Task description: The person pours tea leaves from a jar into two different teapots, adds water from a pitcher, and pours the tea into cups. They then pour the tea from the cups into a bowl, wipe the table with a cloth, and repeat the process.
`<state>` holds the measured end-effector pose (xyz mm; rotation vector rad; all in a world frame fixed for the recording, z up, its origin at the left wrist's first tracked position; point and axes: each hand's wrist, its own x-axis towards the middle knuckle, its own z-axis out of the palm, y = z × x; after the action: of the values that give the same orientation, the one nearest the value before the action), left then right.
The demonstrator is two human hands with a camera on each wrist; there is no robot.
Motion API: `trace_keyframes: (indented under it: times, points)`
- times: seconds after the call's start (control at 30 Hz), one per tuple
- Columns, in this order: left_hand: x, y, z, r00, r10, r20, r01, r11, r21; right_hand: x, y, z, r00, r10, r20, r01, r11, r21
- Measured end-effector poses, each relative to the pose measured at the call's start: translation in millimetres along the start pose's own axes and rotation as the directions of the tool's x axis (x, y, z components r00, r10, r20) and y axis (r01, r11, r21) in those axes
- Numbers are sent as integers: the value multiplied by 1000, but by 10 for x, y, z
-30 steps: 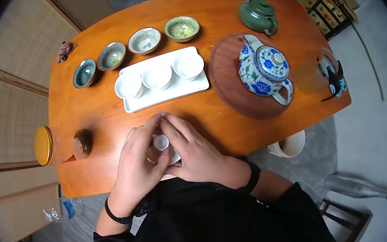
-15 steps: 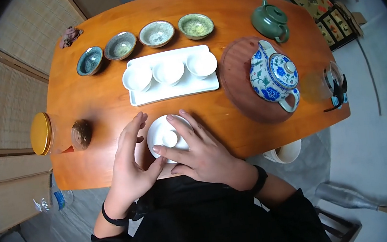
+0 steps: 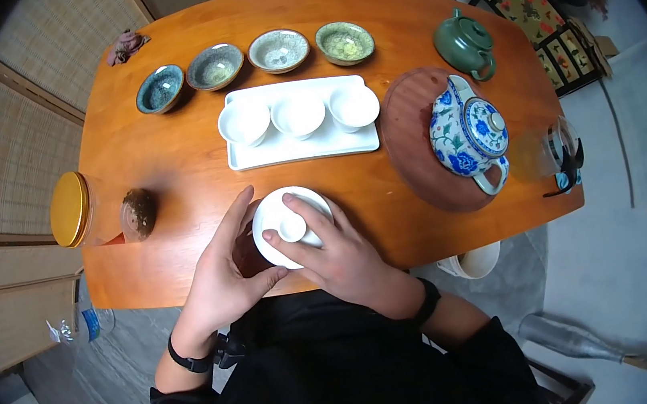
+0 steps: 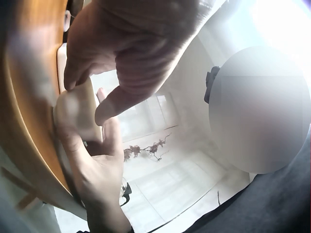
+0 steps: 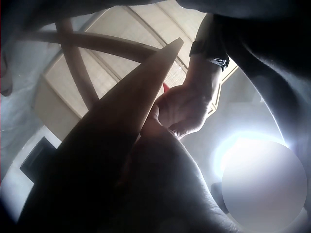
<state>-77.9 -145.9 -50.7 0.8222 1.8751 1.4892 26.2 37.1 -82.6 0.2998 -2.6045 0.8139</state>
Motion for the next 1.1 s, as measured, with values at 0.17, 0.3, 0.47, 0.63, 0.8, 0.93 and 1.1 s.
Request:
trace_keyframes:
  times: [0.17,0.3,0.47,0.63,0.8,0.93,1.1]
  points:
    - [4,20,11,999,-40,-2,40,995,-93,-17,17,51,999,4,-40,-5,1000,-14]
    - [-17,246,-49,999,-27,34,33,983,-178,34,-3,-75,998,-23,-62,22,1000,-19]
    - [67,278,-160,986,164,31,-145,936,-321,261,-42,-371,994,-68,-84,66,998,-22]
    - [165,466,-352,992,126,10,-104,862,-495,636,10,-666,991,-78,-107,69,994,-86]
    - [262,463,-506,991,45,-126,-112,794,-598,1026,93,-895,989,-116,-92,104,987,-122]
    - [334,388,-573,979,-20,-205,-119,758,-642,1209,270,-901,982,-184,-36,179,977,-116]
    - [348,321,-623,970,-106,-219,-80,710,-700,1342,311,-780,984,-177,16,178,982,-56]
